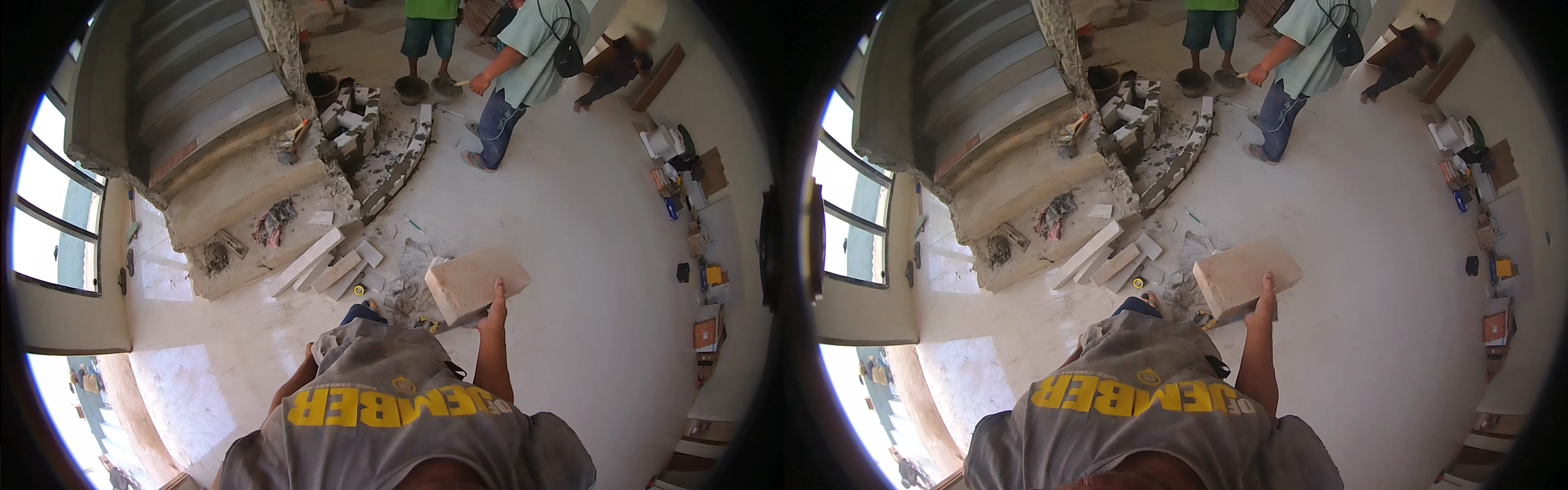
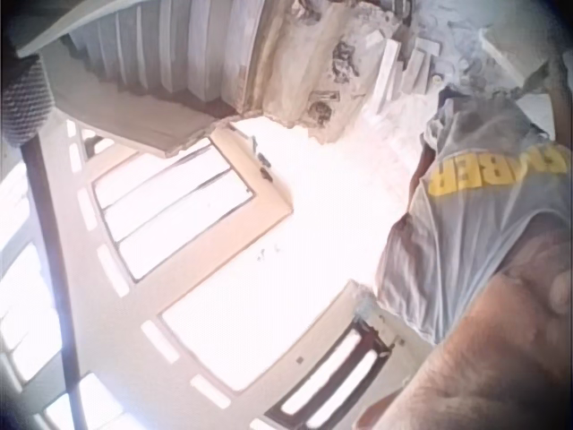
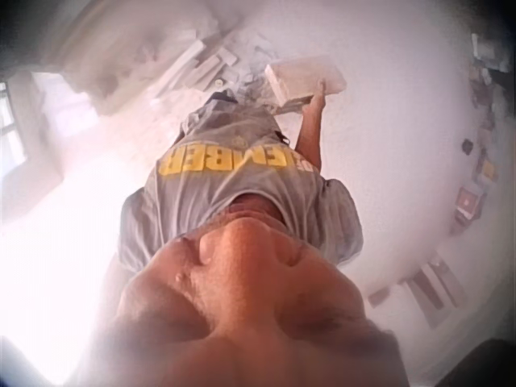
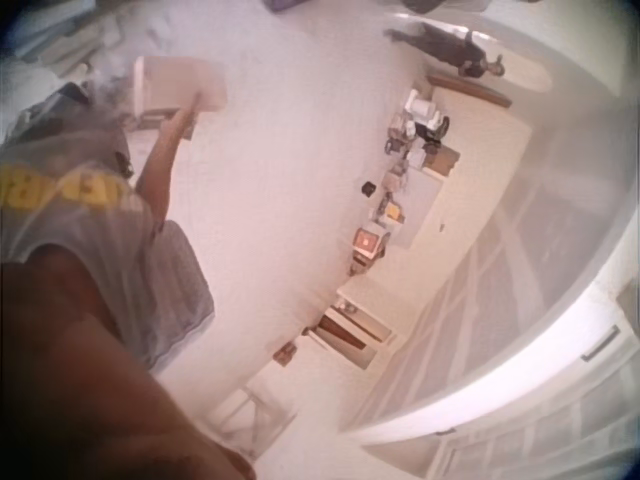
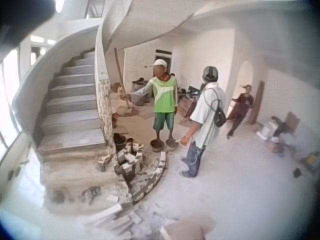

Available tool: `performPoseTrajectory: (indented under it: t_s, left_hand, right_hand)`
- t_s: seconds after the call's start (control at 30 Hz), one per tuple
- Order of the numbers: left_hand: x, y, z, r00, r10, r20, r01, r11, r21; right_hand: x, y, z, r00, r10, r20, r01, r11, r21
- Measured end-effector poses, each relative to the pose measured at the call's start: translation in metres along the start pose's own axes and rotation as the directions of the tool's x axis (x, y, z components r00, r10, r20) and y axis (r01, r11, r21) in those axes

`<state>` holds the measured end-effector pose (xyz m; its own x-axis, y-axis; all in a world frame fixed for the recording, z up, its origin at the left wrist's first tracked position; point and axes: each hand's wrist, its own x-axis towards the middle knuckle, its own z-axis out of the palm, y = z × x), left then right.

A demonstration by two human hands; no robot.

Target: The person measures a brick using a tape measure and cuts into it with a hand saw.

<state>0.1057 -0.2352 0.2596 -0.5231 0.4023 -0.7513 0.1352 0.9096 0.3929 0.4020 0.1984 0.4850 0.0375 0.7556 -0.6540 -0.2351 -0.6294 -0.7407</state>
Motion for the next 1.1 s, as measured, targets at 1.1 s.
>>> performPoseTrajectory:
  t_s: [1.1]
  left_hand:
    - [0.125,0.269,-0.057,0.983,-0.136,-0.125,0.157,0.972,0.175]
  right_hand:
    - [0.325,-0.17,0.337,0.91,0.287,0.299,-0.247,0.955,-0.167]
